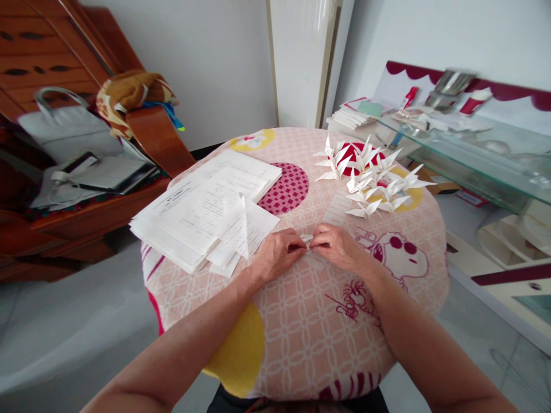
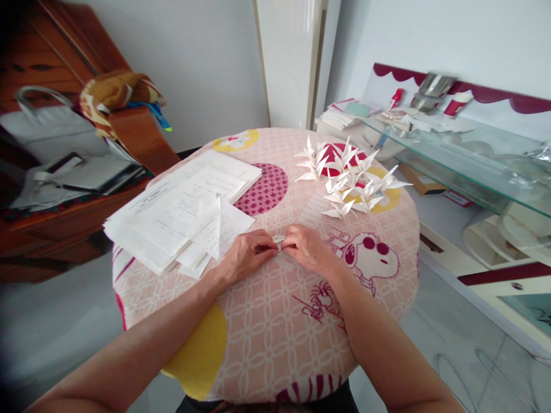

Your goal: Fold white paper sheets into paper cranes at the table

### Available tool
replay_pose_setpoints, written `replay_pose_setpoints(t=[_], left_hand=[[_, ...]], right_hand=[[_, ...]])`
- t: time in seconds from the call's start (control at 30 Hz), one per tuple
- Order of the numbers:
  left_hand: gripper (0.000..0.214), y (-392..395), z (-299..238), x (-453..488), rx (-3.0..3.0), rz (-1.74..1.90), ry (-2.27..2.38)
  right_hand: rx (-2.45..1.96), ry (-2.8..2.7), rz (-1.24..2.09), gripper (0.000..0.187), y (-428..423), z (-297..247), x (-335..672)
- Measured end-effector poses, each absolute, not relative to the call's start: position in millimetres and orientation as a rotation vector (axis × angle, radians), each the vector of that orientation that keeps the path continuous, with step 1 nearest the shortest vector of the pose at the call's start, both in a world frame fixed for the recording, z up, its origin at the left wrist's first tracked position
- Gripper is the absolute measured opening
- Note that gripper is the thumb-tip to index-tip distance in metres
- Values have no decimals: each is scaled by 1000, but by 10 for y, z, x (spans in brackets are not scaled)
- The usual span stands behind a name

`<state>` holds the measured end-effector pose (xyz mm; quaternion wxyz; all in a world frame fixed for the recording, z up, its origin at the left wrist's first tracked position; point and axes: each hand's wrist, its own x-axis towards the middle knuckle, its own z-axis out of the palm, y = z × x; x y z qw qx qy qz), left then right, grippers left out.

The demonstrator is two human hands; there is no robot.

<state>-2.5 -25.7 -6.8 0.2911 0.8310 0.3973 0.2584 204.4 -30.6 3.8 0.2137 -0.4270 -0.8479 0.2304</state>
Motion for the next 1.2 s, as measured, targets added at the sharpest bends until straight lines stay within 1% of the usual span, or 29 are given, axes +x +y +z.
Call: replay_pose_setpoints(t=[0.17,0.27,0.53,0.7,0.8,0.87,1.03,1.2], left_hand=[[11,-255,-69,-24,2180,693,1120],[10,-243,-67,-27,2178,671,1109],[11,-237,-80,-41,2169,664,1095],[7,-254,-83,-41,2120,725,1140],[18,-251,-75,-42,2076,741,1178],[22,-247,-66,-46,2091,730,1156],[11,-252,-51,-49,2131,706,1135],[11,-269,-60,-22,2083,717,1192]], right_hand=[[-1216,-2286,700,19,-305,-8,2027],[-1211,-2302,672,18,-306,-31,2012],[-1173,-2306,612,21,-317,-54,1989],[-1210,-2255,667,16,-315,-35,1998],[-1238,-2197,705,14,-311,-32,1996],[-1245,-2172,714,14,-313,-29,1992],[-1278,-2169,712,16,-332,5,1986],[-1283,-2211,704,20,-333,19,1985]])
